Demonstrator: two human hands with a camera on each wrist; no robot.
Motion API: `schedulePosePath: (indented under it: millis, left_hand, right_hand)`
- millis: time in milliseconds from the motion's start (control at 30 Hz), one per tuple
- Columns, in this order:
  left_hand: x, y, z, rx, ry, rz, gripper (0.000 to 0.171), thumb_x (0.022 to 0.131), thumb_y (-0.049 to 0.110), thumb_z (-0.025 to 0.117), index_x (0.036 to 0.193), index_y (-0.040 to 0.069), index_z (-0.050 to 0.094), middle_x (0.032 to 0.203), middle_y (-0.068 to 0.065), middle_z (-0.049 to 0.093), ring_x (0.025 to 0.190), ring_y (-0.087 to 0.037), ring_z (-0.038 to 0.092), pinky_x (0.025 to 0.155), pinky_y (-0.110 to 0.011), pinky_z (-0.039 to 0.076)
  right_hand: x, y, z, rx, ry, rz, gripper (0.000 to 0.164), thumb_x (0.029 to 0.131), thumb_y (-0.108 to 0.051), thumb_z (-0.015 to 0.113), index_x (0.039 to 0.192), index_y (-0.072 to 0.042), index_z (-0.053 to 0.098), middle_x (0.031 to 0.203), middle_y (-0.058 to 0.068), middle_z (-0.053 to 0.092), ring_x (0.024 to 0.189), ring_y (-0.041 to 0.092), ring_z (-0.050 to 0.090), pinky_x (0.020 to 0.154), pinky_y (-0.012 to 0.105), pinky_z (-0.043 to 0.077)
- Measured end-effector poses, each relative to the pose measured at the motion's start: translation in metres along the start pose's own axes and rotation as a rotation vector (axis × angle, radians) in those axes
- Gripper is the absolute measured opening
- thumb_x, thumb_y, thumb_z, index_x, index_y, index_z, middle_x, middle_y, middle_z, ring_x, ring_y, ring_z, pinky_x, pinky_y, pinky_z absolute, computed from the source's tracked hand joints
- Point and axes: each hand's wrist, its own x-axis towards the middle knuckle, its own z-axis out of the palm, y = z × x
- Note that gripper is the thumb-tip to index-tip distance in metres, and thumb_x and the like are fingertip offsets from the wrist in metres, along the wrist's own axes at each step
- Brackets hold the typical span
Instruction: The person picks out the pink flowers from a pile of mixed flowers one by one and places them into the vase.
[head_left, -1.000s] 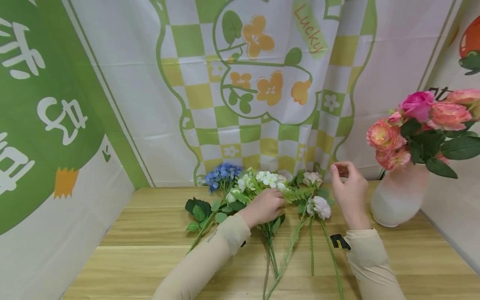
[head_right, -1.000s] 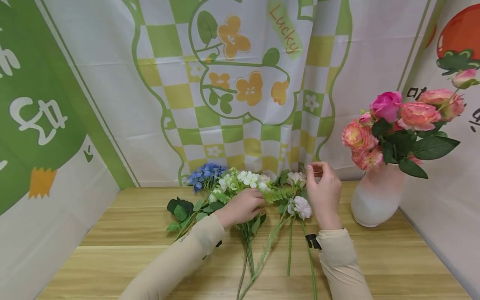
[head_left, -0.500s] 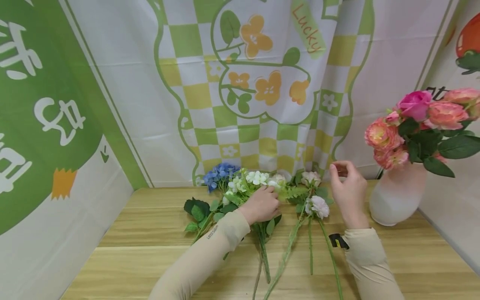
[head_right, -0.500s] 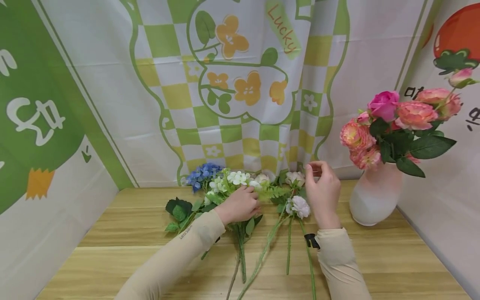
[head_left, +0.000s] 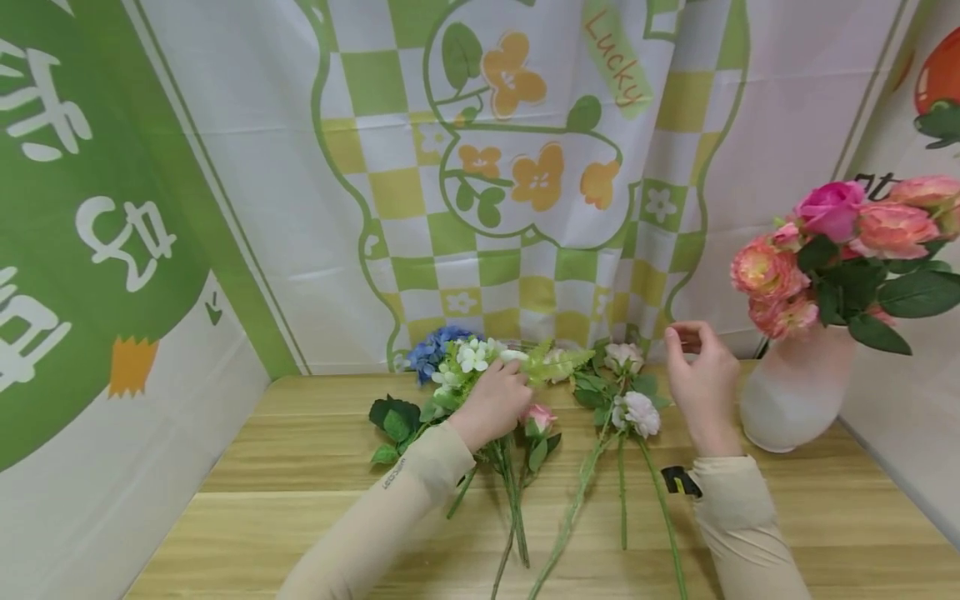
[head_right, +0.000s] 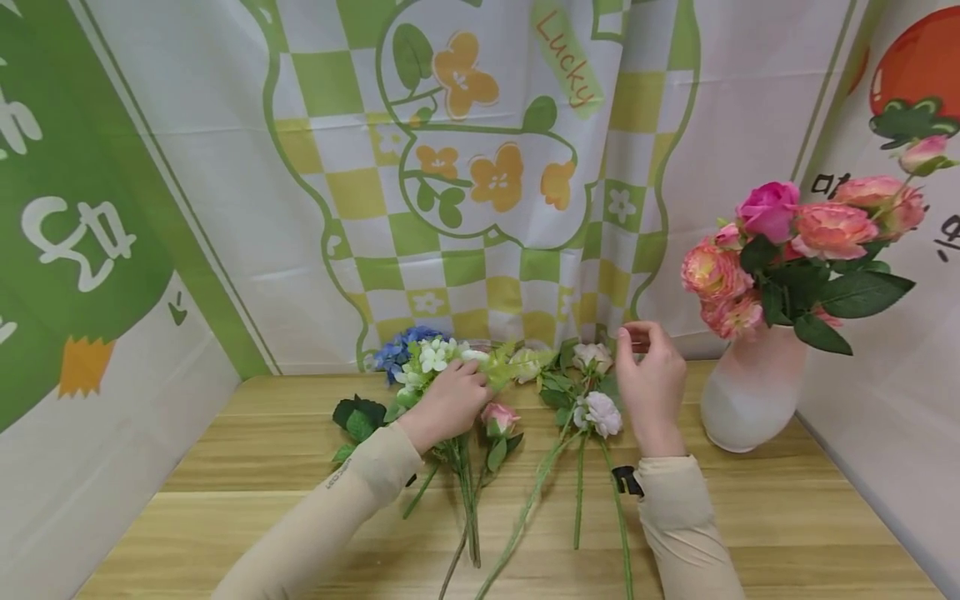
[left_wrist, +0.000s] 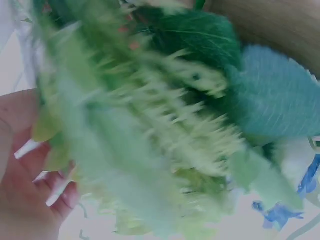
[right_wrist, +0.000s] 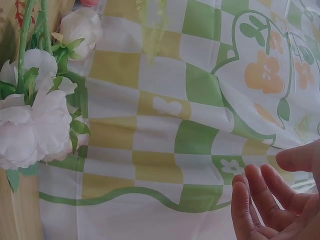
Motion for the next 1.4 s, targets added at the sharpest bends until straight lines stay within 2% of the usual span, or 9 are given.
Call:
schedulePosePath:
  millis: [200,333,467,600,733,833,1033,1233,1400]
  left_hand:
    - [-0.009,-0.001,-0.003,-0.025,-0.038,-0.087,0.022,0.08,0.013,0.071,0.061,0.022,0.064,0.081,0.004,0.069,0.092,-0.018,0.054,0.087,-0.033,0.042]
    - [-0.012,0.002,0.002,-0.04,-0.089,-0.152,0.018,0.086,0.032,0.068,0.072,0.021,0.07,0.087,0.003,0.07,0.099,-0.021,0.056,0.086,-0.037,0.043]
    - [-0.012,0.004,0.009,-0.116,-0.204,-0.249,0.03,0.084,0.053,0.065,0.084,0.023,0.072,0.099,0.004,0.07,0.104,-0.022,0.053,0.085,-0.041,0.041]
    - [-0.013,0.006,0.01,-0.183,-0.258,-0.347,0.035,0.08,0.059,0.065,0.075,0.024,0.068,0.101,0.0,0.068,0.102,-0.025,0.053,0.084,-0.044,0.039]
    - [-0.013,0.013,0.009,-0.242,-0.303,-0.455,0.042,0.074,0.065,0.067,0.07,0.023,0.065,0.108,-0.008,0.065,0.11,-0.032,0.049,0.087,-0.05,0.038]
    - [-0.011,0.021,0.007,-0.26,-0.36,-0.516,0.051,0.069,0.072,0.065,0.082,0.022,0.07,0.122,-0.015,0.059,0.123,-0.038,0.04,0.092,-0.056,0.036]
    - [-0.009,0.032,0.007,-0.196,-0.46,-0.57,0.068,0.07,0.079,0.055,0.107,0.025,0.071,0.138,-0.016,0.049,0.132,-0.04,0.033,0.097,-0.063,0.033]
    - [-0.006,0.041,0.013,-0.167,-0.426,-0.586,0.062,0.072,0.074,0.059,0.108,0.025,0.071,0.129,-0.014,0.055,0.12,-0.038,0.04,0.095,-0.064,0.035]
    - [-0.004,0.044,0.02,-0.167,-0.425,-0.595,0.052,0.073,0.067,0.066,0.107,0.026,0.071,0.128,-0.013,0.054,0.121,-0.038,0.039,0.095,-0.065,0.033]
  right_hand:
    - [0.001,-0.001,-0.001,0.001,-0.008,-0.008,0.027,0.095,-0.026,0.056,0.104,-0.003,0.066,0.093,0.013,0.07,0.083,0.028,0.065,0.068,0.028,0.043]
    - [0.003,-0.002,0.0,0.006,-0.009,-0.012,0.026,0.095,-0.025,0.056,0.103,-0.002,0.066,0.093,0.013,0.069,0.083,0.028,0.065,0.07,0.031,0.044]
    - [0.003,-0.002,0.0,0.011,-0.005,-0.013,0.026,0.095,-0.024,0.056,0.103,-0.002,0.066,0.093,0.014,0.07,0.083,0.028,0.065,0.071,0.033,0.045]
    - [0.004,-0.003,-0.001,0.016,-0.007,-0.005,0.026,0.095,-0.025,0.056,0.103,-0.002,0.066,0.093,0.015,0.07,0.084,0.03,0.065,0.075,0.04,0.046]
    - [0.004,-0.003,-0.001,0.007,-0.009,0.002,0.028,0.095,-0.028,0.055,0.103,-0.003,0.066,0.093,0.013,0.07,0.084,0.028,0.065,0.072,0.033,0.045]
    - [0.005,-0.003,-0.001,0.005,-0.005,0.003,0.028,0.095,-0.028,0.055,0.103,-0.003,0.066,0.093,0.013,0.07,0.083,0.027,0.065,0.069,0.028,0.042]
    - [0.003,-0.003,-0.003,0.007,-0.007,0.003,0.028,0.095,-0.026,0.055,0.104,-0.002,0.066,0.093,0.013,0.07,0.083,0.027,0.065,0.068,0.026,0.042]
    - [0.003,-0.004,-0.003,0.008,-0.001,-0.004,0.027,0.094,-0.025,0.056,0.103,-0.002,0.066,0.093,0.013,0.07,0.083,0.028,0.065,0.068,0.025,0.041]
    - [0.002,-0.004,-0.004,0.008,-0.007,0.01,0.027,0.094,-0.026,0.056,0.103,-0.002,0.066,0.094,0.013,0.07,0.083,0.027,0.065,0.069,0.026,0.042]
